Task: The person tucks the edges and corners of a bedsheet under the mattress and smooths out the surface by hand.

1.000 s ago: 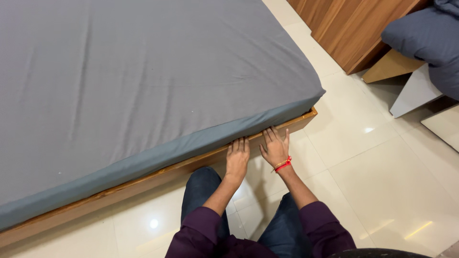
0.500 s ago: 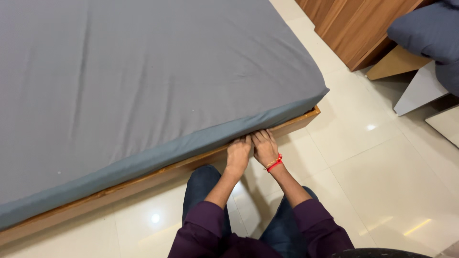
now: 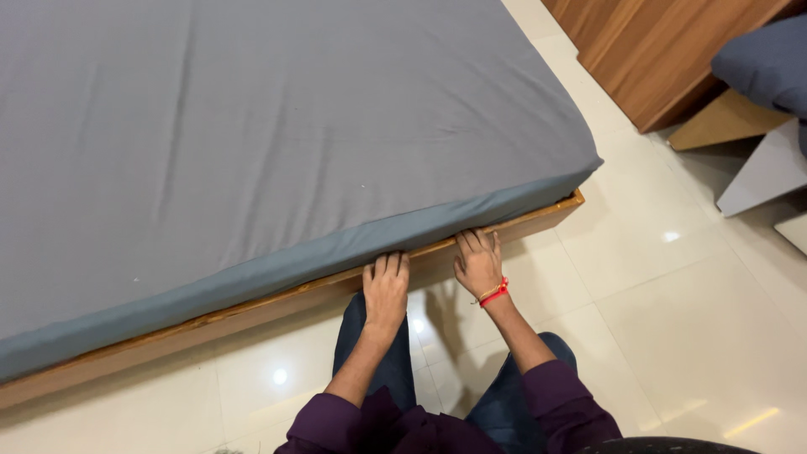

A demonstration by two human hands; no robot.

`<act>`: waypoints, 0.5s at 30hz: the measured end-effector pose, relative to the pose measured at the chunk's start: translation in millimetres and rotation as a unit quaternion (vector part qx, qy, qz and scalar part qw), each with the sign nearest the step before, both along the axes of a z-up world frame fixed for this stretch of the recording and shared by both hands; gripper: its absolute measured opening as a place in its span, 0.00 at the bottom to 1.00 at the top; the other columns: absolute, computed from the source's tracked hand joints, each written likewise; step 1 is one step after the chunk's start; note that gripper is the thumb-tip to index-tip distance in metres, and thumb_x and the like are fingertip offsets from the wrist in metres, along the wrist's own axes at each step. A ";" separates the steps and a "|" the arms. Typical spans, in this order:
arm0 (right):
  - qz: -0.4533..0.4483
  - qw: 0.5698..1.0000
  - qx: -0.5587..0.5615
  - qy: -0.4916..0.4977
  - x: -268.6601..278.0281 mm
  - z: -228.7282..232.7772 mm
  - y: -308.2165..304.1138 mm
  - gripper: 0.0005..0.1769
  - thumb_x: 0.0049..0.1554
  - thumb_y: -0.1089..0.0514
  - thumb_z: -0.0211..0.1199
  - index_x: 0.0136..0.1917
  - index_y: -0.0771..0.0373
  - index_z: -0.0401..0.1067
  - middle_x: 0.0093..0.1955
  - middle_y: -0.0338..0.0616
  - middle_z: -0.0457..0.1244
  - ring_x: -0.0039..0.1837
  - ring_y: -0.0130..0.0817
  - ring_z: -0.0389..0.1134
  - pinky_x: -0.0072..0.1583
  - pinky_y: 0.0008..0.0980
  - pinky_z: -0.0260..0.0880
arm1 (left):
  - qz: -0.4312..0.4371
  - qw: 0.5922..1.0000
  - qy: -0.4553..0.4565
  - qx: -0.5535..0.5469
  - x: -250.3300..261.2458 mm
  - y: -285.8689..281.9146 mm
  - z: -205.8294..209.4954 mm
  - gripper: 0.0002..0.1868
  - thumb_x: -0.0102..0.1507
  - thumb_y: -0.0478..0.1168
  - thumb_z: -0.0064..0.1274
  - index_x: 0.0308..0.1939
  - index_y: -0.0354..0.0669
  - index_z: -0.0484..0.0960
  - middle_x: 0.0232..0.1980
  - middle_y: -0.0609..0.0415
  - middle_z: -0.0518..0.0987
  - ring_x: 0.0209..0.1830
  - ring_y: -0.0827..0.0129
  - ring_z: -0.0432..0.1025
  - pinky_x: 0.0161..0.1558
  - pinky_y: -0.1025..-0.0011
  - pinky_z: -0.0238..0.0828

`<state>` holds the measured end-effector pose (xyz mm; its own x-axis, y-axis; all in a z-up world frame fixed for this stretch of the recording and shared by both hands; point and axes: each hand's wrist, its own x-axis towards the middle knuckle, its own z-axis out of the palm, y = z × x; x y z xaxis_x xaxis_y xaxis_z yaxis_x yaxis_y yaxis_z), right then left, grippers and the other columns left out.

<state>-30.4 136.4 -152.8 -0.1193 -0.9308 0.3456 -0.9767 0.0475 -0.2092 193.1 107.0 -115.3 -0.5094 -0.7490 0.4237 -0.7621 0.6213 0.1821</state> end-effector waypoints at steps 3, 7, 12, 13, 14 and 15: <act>-0.023 0.999 -0.003 0.036 9.3 2.3 0.5 0.29 0.49 0.57 0.65 0.64 0.65 0.72 0.67 0.49 0.64 0.73 0.45 0.60 0.73 0.68 0.48 | 0.003 0.999 -0.053 0.005 0.3 -0.9 -5.9 0.32 0.50 0.30 0.59 0.60 0.37 0.80 0.61 0.50 0.77 0.63 0.57 0.68 0.64 0.58 0.63; -0.050 0.995 0.015 0.081 20.4 17.4 3.4 0.25 0.51 0.54 0.66 0.60 0.65 0.73 0.65 0.49 0.65 0.71 0.47 0.62 0.73 0.67 0.51 | 0.024 0.997 -0.067 -0.008 -9.4 -1.4 -21.6 0.29 0.52 0.33 0.59 0.60 0.37 0.80 0.58 0.49 0.78 0.62 0.57 0.70 0.65 0.61 0.66; 0.125 0.988 -0.088 -0.007 46.5 32.3 9.4 0.26 0.51 0.63 0.63 0.64 0.67 0.74 0.65 0.50 0.66 0.71 0.48 0.63 0.73 0.50 0.58 | 0.022 0.998 -0.047 0.021 -16.1 -14.2 -47.3 0.23 0.56 0.33 0.59 0.57 0.39 0.81 0.50 0.52 0.80 0.53 0.60 0.74 0.58 0.63 0.72; 0.154 0.983 -0.068 -0.069 49.8 32.9 6.8 0.27 0.51 0.65 0.62 0.65 0.68 0.73 0.65 0.51 0.66 0.71 0.50 0.63 0.71 0.45 0.60 | 0.020 0.998 -0.048 0.047 -17.7 -19.1 -50.4 0.21 0.54 0.32 0.59 0.53 0.40 0.81 0.48 0.51 0.80 0.51 0.59 0.76 0.53 0.64 0.74; 0.156 0.983 -0.067 -0.070 49.1 33.3 3.5 0.27 0.51 0.65 0.62 0.65 0.68 0.73 0.65 0.51 0.66 0.71 0.50 0.63 0.71 0.45 0.60 | 0.017 0.996 -0.048 0.074 -17.7 -20.9 -52.9 0.20 0.53 0.31 0.58 0.50 0.42 0.81 0.45 0.51 0.81 0.49 0.59 0.77 0.48 0.64 0.75; 0.162 0.983 -0.068 -0.048 47.6 32.8 -3.6 0.27 0.49 0.65 0.63 0.63 0.67 0.74 0.63 0.50 0.66 0.69 0.49 0.64 0.73 0.48 0.59 | 0.021 0.996 -0.048 0.073 -15.7 -23.5 -54.3 0.20 0.53 0.31 0.58 0.50 0.42 0.81 0.45 0.51 0.81 0.49 0.59 0.77 0.48 0.64 0.75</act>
